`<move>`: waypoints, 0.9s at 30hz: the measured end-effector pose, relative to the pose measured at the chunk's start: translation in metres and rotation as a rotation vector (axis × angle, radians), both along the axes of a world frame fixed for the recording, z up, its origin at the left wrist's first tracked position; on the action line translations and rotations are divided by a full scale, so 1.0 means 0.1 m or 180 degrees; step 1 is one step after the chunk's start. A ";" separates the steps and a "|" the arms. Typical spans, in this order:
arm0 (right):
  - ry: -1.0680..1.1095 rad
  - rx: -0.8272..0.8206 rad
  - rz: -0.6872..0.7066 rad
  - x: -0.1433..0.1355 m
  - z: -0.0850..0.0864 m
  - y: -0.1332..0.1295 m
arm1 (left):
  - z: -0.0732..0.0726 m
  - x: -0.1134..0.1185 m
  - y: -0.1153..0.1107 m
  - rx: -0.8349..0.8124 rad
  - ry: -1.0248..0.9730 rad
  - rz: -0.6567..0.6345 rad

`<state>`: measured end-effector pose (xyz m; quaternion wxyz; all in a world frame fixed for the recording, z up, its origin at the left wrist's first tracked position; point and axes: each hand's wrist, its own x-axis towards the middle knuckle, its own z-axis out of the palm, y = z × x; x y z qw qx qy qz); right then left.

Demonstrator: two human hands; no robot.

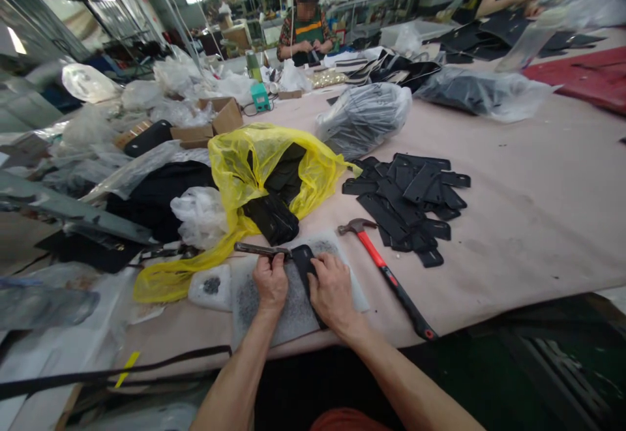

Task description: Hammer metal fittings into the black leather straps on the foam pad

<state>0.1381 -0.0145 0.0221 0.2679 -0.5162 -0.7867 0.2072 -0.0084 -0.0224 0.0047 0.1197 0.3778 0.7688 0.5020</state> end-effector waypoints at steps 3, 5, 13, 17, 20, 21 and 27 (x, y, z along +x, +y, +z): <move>-0.0003 0.0023 -0.0114 0.00 -0.02 -0.05 | 0.03 0.02 0.01 0.0022 0.0027 -0.0203; 0.0033 0.0015 -0.0107 0.00 -0.02 -0.07 | 0.05 0.03 0.04 -0.0013 0.0022 -0.0405; 0.0218 -0.0072 -0.0086 0.03 0.02 -0.07 | 0.04 0.06 0.14 0.0063 0.0107 -0.1162; 0.0291 -0.0147 -0.0079 0.04 0.02 -0.06 | 0.02 0.08 0.14 0.0094 0.0167 -0.1227; 0.0364 -0.0176 -0.0099 0.05 0.01 -0.05 | 0.03 0.09 0.14 0.0060 0.0183 -0.1248; 0.0383 -0.0186 -0.0110 0.05 0.00 -0.05 | 0.03 0.10 0.15 0.0046 0.0178 -0.1251; 0.0470 -0.0211 -0.0115 0.05 0.01 -0.04 | 0.05 0.12 0.18 0.0000 0.0175 -0.1232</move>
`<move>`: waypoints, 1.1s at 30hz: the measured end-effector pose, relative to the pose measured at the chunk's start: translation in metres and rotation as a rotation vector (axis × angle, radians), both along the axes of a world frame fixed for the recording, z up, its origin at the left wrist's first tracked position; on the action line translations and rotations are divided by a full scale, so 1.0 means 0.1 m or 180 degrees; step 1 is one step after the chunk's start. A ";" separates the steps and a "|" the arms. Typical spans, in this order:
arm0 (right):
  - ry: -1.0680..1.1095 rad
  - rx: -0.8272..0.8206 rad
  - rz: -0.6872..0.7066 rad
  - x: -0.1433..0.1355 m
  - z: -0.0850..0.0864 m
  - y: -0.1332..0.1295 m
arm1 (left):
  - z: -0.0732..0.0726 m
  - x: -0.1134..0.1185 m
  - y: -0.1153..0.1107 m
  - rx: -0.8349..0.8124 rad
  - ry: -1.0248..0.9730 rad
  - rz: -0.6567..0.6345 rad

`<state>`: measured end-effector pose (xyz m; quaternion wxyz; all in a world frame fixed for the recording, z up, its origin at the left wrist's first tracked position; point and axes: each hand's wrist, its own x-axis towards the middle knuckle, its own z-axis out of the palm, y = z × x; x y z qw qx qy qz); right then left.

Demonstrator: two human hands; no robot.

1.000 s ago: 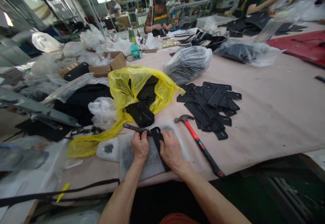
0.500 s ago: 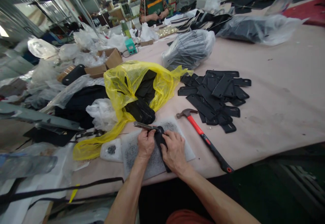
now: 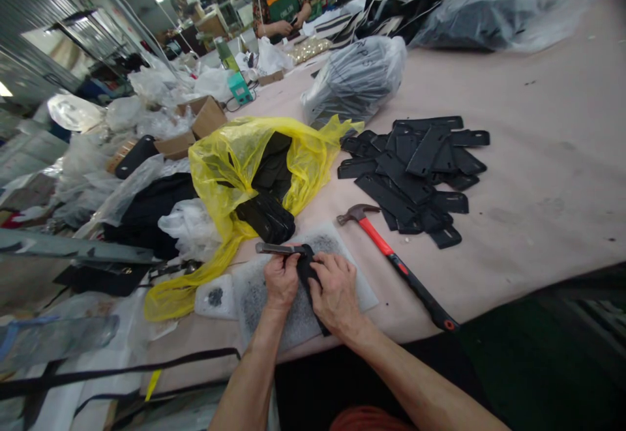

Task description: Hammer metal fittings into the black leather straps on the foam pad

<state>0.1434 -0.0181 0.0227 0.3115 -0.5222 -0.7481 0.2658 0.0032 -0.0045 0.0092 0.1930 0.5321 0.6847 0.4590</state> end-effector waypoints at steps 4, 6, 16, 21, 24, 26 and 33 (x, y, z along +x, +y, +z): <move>0.0005 -0.0001 -0.0032 0.00 0.00 0.00 | 0.00 0.01 0.01 -0.0054 0.0109 -0.0063; 0.0011 -0.0002 -0.0028 0.00 -0.01 0.00 | 0.00 0.01 0.01 -0.0032 0.0189 -0.0083; 0.0074 -0.0063 0.0029 0.03 0.01 0.01 | -0.04 0.03 0.07 -0.0107 0.0809 -0.0159; 0.0161 -0.0031 0.0121 0.04 0.00 0.00 | -0.10 0.06 0.07 -0.0007 0.1043 -0.0238; 0.0206 0.0073 0.0218 0.15 0.04 0.05 | -0.12 0.06 0.08 0.0043 0.1073 -0.0240; 0.0098 0.0227 0.0167 0.31 0.08 0.13 | -0.13 0.06 0.08 0.0081 0.1029 -0.0243; -0.1258 0.0393 -0.0446 1.11 0.07 0.47 | -0.14 0.05 0.08 0.0068 0.1052 -0.0307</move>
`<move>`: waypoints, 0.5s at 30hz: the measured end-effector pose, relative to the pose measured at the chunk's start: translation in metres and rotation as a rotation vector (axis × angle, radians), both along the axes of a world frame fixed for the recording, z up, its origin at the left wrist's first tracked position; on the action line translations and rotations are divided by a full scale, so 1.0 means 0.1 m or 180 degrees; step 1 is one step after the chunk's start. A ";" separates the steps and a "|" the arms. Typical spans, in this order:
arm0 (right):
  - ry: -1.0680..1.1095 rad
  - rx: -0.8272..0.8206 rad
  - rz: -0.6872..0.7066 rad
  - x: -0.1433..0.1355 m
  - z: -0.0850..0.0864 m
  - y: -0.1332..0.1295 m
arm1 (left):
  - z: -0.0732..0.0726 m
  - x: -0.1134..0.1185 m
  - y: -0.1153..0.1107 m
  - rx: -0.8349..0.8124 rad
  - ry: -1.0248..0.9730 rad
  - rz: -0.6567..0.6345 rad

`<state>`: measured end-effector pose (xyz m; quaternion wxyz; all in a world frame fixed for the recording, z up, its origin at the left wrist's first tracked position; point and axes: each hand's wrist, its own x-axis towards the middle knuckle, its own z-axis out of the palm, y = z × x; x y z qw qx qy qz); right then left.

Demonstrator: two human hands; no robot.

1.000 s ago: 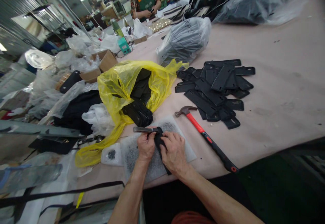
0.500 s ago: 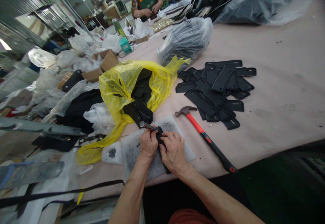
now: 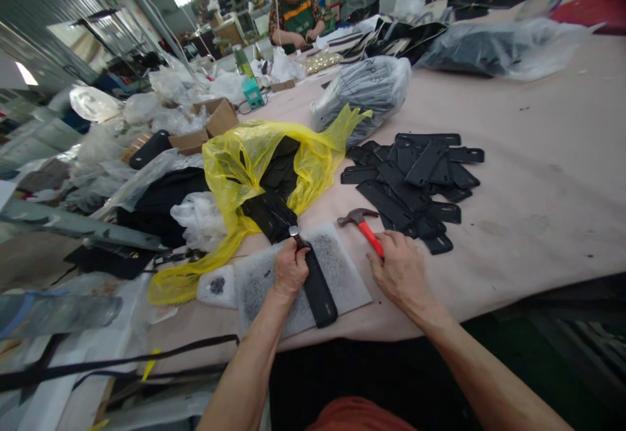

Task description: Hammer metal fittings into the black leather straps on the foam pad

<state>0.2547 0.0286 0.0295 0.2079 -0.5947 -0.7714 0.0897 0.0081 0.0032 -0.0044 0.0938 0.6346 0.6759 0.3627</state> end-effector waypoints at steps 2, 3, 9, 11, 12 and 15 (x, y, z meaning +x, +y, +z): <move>-0.0276 -0.0262 0.0029 0.14 -0.07 0.03 | 0.00 0.00 0.00 0.0014 -0.0012 -0.0016; -0.0328 -0.0405 0.0050 0.19 -0.10 0.04 | 0.00 0.00 0.00 0.0032 -0.0026 -0.0025; 0.1084 -0.2037 -0.0227 0.18 -0.12 0.16 | 0.01 0.01 -0.01 0.0108 -0.0091 -0.0082; 0.1877 -0.2644 -0.0317 0.13 -0.01 0.17 | 0.01 0.01 -0.01 0.0105 -0.0085 -0.0079; 0.2160 -0.2737 -0.0332 0.11 0.07 0.17 | 0.01 0.01 -0.01 0.0097 -0.0075 -0.0078; 0.2371 -0.2155 -0.0085 0.04 0.43 0.12 | 0.01 0.01 -0.02 0.0067 -0.0044 -0.0082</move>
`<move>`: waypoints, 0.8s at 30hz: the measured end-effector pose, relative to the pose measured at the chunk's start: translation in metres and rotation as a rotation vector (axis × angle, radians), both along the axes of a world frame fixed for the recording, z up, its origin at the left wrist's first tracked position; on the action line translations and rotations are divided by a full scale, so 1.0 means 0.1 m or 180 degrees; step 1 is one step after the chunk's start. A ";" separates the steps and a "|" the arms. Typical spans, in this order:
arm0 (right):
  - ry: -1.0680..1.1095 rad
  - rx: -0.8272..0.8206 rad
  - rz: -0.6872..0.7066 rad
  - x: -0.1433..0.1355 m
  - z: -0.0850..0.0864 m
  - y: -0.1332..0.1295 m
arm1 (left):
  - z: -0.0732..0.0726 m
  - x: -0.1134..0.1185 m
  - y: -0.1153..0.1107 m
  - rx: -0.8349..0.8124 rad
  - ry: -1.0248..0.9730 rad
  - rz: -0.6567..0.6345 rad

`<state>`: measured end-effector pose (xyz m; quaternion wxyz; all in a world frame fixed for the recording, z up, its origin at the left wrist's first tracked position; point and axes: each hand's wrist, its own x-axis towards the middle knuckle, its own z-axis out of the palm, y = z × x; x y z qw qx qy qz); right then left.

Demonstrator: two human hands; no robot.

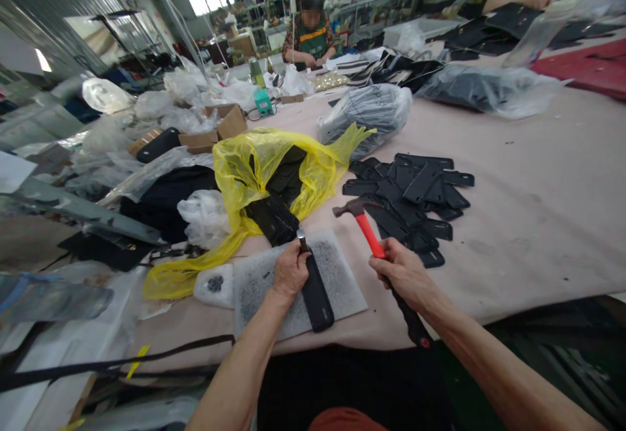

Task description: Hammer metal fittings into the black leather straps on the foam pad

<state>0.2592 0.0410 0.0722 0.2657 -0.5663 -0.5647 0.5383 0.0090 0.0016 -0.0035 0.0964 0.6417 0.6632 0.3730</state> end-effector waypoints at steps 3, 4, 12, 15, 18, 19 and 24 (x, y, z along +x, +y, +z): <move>-0.0265 0.1050 0.0266 -0.05 0.42 -0.04 | 0.00 0.00 0.00 0.0002 0.0020 0.0008; -0.0441 0.1371 0.0383 -0.06 0.54 -0.04 | -0.01 0.00 0.00 0.0015 0.0024 0.0014; -0.1985 0.2836 0.1414 -0.12 0.88 -0.01 | 0.00 0.00 -0.01 0.0017 0.0060 0.0027; -0.1889 0.2940 0.1224 -0.14 0.89 -0.01 | 0.01 0.00 -0.02 0.0044 0.0057 0.0015; -0.2074 0.2985 0.1343 -0.13 0.88 -0.02 | 0.01 0.00 -0.02 0.0023 0.0064 0.0020; -0.2122 0.2983 0.1401 -0.13 0.86 -0.02 | 0.01 0.00 -0.02 0.0011 0.0058 0.0026; -0.2118 0.2964 0.1359 -0.12 0.83 -0.04 | 0.01 0.00 -0.02 0.0000 0.0050 -0.0003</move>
